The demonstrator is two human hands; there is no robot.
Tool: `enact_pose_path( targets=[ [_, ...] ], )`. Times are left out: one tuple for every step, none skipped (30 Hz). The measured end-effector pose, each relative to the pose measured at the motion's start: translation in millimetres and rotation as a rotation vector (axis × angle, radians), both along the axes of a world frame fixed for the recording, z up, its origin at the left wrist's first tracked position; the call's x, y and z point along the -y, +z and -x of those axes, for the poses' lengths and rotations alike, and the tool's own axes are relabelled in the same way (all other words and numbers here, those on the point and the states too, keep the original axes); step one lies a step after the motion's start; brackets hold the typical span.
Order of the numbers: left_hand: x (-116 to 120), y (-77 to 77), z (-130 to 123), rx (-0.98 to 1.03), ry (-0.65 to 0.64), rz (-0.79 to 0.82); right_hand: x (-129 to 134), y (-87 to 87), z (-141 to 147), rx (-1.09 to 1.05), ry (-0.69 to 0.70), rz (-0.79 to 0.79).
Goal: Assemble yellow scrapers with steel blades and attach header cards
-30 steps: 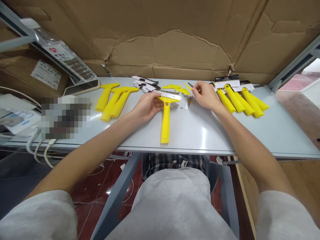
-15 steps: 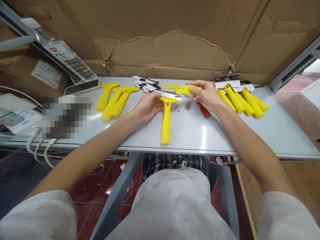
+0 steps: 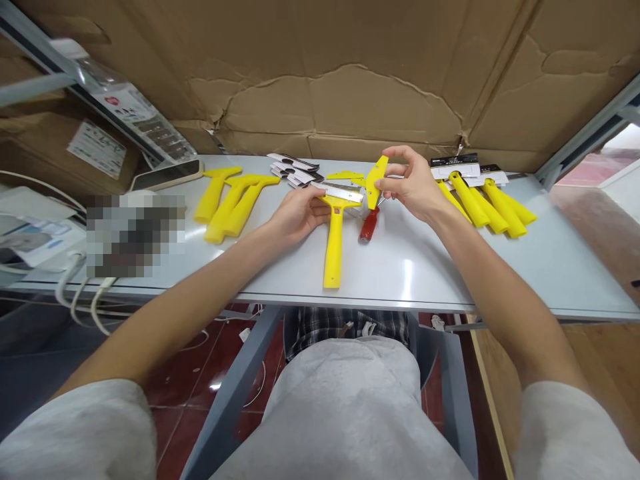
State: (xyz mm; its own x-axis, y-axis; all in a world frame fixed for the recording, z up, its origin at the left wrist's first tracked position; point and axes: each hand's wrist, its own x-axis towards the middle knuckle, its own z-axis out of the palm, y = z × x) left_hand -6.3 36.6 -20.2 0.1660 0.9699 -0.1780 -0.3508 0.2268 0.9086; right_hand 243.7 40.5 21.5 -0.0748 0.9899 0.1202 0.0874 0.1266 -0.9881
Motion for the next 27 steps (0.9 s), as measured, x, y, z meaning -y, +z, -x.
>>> enact_pose_path(
  targets=[
    [0.3,0.4,-0.2,-0.004,-0.001,0.001,-1.2,2.1,1.2,0.003,0.010,0.001],
    [0.6,0.9,-0.2,-0.007,-0.002,0.004,-2.6,4.2,2.6,0.008,0.022,0.005],
    [1.0,1.5,-0.2,-0.007,-0.003,0.007,-4.2,6.6,4.3,0.019,0.037,0.009],
    [1.3,2.0,-0.1,-0.007,-0.005,0.010,-5.9,9.2,6.4,0.036,0.061,0.011],
    [1.5,2.4,0.1,-0.006,-0.008,0.010,-7.7,12.3,8.9,0.060,0.094,0.007],
    [1.7,2.8,0.3,-0.005,-0.011,0.008,-9.6,15.6,11.6,0.091,0.135,-0.005],
    [1.9,3.1,0.6,-0.006,-0.014,0.004,-11.7,19.2,14.7,0.127,0.178,-0.025],
    [2.0,3.4,1.0,-0.007,-0.018,0.000,-14.3,22.9,18.0,0.166,0.219,-0.048],
    [2.0,3.6,1.3,-0.010,-0.022,-0.003,-17.3,26.5,21.4,0.205,0.251,-0.070],
    [2.1,3.8,1.6,-0.014,-0.028,-0.007,-20.8,29.9,24.7,0.240,0.270,-0.087],
    [2.1,4.1,1.8,-0.018,-0.035,-0.010,-24.7,32.9,27.8,0.269,0.277,-0.101],
    [2.2,4.4,2.0,-0.022,-0.041,-0.013,-28.8,35.4,30.6,0.290,0.275,-0.112],
    [2.4,4.7,2.1,-0.025,-0.046,-0.014,-33.0,37.5,32.9,0.306,0.266,-0.123],
    [2.6,5.0,2.1,-0.028,-0.051,-0.014,-37.0,39.3,34.6,0.316,0.256,-0.134],
    [2.7,5.2,2.0,-0.029,-0.054,-0.014,-40.7,40.7,35.6,0.320,0.245,-0.142],
    [2.9,5.3,1.9,-0.029,-0.059,-0.012,-43.8,41.9,36.0,0.315,0.236,-0.143],
    [3.0,5.3,1.8,-0.028,-0.063,-0.010,-46.3,42.9,35.9,0.303,0.230,-0.135],
    [3.1,5.1,1.7,-0.027,-0.069,-0.008,-48.2,43.7,35.4,0.284,0.222,-0.119],
    [3.0,4.8,1.8,-0.025,-0.076,-0.007,-49.6,44.2,34.7,0.261,0.214,-0.098],
    [2.9,4.5,1.9,-0.022,-0.081,-0.005,-50.6,44.5,34.0,0.242,0.205,-0.077],
    [2.7,4.0,2.2,-0.021,-0.086,-0.003,-51.2,44.4,33.6,0.229,0.197,-0.059],
    [2.4,3.5,2.7,-0.019,-0.092,-0.003,-51.6,43.9,33.5,0.227,0.190,-0.049],
    [2.1,2.9,3.3,-0.017,-0.100,-0.006,-51.8,43.1,33.8,0.231,0.185,-0.046],
    [1.6,2.3,3.9,-0.016,-0.112,-0.013,-51.9,41.9,34.7,0.242,0.184,-0.048],
    [1.2,1.8,4.6,-0.016,-0.125,-0.023,-51.8,40.5,36.1,0.256,0.185,-0.052],
    [0.8,1.3,5.2,-0.016,-0.137,-0.036,-51.4,39.0,37.9,0.274,0.188,-0.058],
    [0.6,0.9,5.7,-0.016,-0.147,-0.049,-50.8,37.5,40.0,0.296,0.194,-0.065]
  ],
)
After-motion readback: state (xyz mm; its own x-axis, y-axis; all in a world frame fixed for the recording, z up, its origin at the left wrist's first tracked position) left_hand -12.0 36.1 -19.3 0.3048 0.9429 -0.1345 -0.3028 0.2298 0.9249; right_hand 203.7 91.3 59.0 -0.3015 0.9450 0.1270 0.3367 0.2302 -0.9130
